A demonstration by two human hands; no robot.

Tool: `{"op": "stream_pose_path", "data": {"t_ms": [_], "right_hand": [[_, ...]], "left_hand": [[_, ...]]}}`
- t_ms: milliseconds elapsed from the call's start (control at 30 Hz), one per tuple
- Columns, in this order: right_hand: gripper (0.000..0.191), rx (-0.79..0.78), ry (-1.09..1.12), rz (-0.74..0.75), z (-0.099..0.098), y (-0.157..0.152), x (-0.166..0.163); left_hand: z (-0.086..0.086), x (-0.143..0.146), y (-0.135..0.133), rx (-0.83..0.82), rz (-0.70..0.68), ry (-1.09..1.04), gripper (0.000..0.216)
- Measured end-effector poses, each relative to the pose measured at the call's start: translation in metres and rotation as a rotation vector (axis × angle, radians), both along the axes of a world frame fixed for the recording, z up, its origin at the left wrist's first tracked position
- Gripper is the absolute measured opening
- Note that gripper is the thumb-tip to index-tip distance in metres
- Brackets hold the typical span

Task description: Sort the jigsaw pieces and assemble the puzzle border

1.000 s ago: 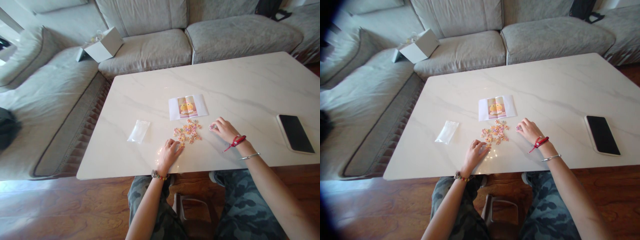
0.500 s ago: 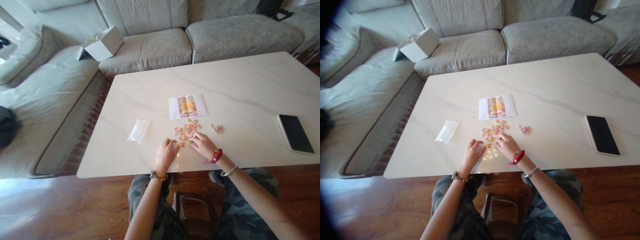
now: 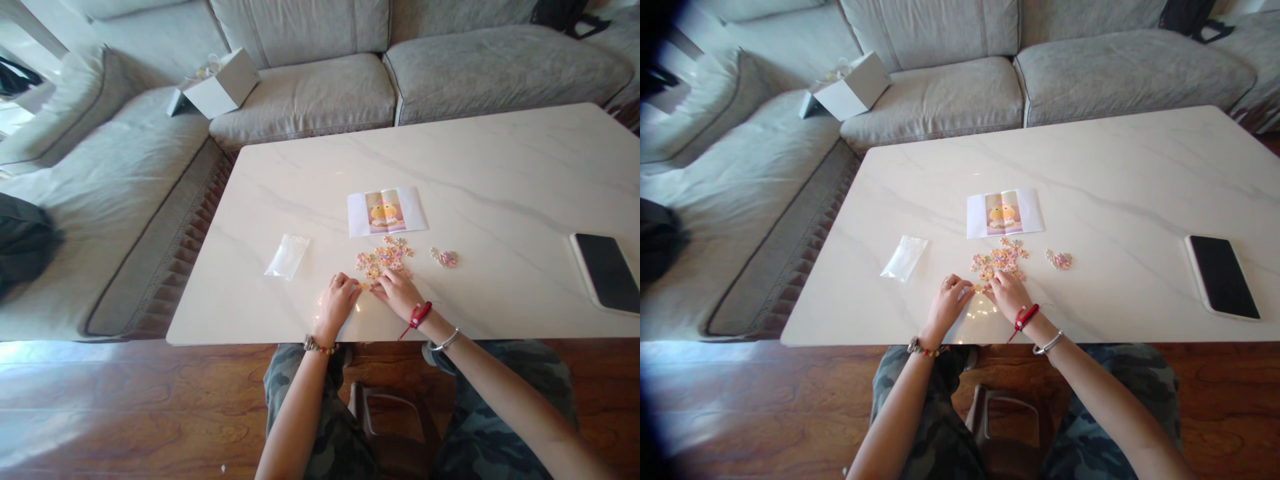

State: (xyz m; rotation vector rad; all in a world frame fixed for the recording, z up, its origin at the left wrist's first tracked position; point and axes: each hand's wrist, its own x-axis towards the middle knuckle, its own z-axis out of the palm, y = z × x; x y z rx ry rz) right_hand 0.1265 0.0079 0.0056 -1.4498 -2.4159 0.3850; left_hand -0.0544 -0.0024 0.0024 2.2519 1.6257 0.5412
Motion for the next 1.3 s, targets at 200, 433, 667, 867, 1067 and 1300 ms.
{"op": "stream_pose_path", "data": {"t_ms": [200, 433, 667, 867, 1067, 1300], "right_hand": [[0.013, 0.028, -0.024, -0.026, 0.006, 0.003, 0.018], [0.012, 0.028, 0.112, -0.017, 0.011, 0.012, 0.039], [0.015, 0.048, 0.187, -0.015, 0.018, 0.042, 0.026], [0.014, -0.006, 0.016, 0.010, 0.017, 0.076, -0.008], [0.019, -0.118, -0.205, 0.020, 0.023, 0.093, -0.029], [0.014, -0.108, -0.080, -0.045, 0.020, 0.090, -0.027]], "left_hand": [[-0.001, 0.011, 0.000, 0.013, -0.052, 0.004, 0.015], [0.004, 0.013, 0.011, 0.020, -0.037, -0.052, 0.015], [0.009, 0.005, 0.042, 0.007, 0.113, 0.013, 0.015], [0.001, 0.005, 0.048, 0.031, 0.174, -0.025, 0.017], [-0.005, 0.000, 0.048, 0.013, 0.187, -0.032, 0.017], [-0.005, 0.001, 0.046, -0.002, 0.184, -0.033, 0.019]]}}
